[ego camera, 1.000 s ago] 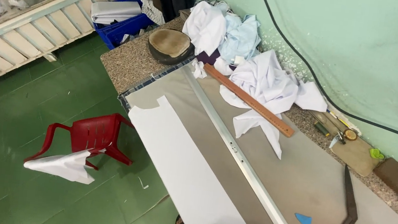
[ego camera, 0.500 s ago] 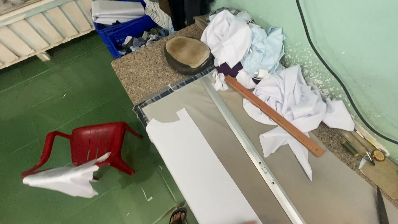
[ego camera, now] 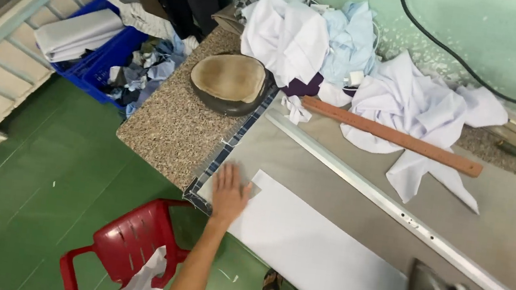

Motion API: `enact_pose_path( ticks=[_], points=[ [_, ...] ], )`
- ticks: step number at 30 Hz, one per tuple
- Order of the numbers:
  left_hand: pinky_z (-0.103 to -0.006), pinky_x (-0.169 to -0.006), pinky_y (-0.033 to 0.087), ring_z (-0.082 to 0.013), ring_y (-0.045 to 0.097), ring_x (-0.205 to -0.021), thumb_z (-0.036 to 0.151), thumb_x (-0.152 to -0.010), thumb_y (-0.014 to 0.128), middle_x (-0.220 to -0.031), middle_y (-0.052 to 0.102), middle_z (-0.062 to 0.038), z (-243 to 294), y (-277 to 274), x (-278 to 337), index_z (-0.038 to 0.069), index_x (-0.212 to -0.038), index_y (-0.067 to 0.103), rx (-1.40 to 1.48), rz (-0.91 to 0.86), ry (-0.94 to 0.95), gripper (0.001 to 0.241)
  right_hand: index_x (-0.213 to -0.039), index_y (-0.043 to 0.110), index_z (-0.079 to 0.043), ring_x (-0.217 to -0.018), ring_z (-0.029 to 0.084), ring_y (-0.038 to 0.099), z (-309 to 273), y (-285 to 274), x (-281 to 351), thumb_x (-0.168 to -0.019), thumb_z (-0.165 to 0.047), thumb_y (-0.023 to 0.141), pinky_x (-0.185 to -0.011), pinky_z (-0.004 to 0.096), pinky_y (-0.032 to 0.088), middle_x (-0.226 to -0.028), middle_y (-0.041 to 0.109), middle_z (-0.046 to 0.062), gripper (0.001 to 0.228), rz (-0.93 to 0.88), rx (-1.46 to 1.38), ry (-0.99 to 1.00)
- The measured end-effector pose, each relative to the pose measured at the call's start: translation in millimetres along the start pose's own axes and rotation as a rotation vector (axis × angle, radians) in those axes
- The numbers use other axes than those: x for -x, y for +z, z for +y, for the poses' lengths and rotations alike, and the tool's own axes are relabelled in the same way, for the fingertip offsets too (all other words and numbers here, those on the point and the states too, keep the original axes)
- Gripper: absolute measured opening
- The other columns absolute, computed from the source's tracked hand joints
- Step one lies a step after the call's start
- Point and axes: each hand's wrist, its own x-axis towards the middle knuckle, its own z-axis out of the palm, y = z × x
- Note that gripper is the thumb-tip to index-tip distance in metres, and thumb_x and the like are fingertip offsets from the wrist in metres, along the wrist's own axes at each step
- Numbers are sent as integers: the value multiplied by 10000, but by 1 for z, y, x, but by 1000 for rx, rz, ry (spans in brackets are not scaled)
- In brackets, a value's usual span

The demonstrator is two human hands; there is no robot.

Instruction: Marking and ironing white fabric pieces on a tailoring workstation to prepare them for sewing.

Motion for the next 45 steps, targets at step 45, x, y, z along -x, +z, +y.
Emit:
enact_pose_path(
  ticks=[45],
  points=[
    [-628, -1258, 207, -434, 366, -1534, 445, -1072, 392, -1621, 442, -262, 72, 27, -4, -41, -1570, 461, 124, 352, 415, 700, -1168, 523, -108, -866, 440, 697, -104, -36, -63, -983, -624, 582, -688, 540, 526, -975, 736, 164, 551, -583, -92, -229]
  ],
)
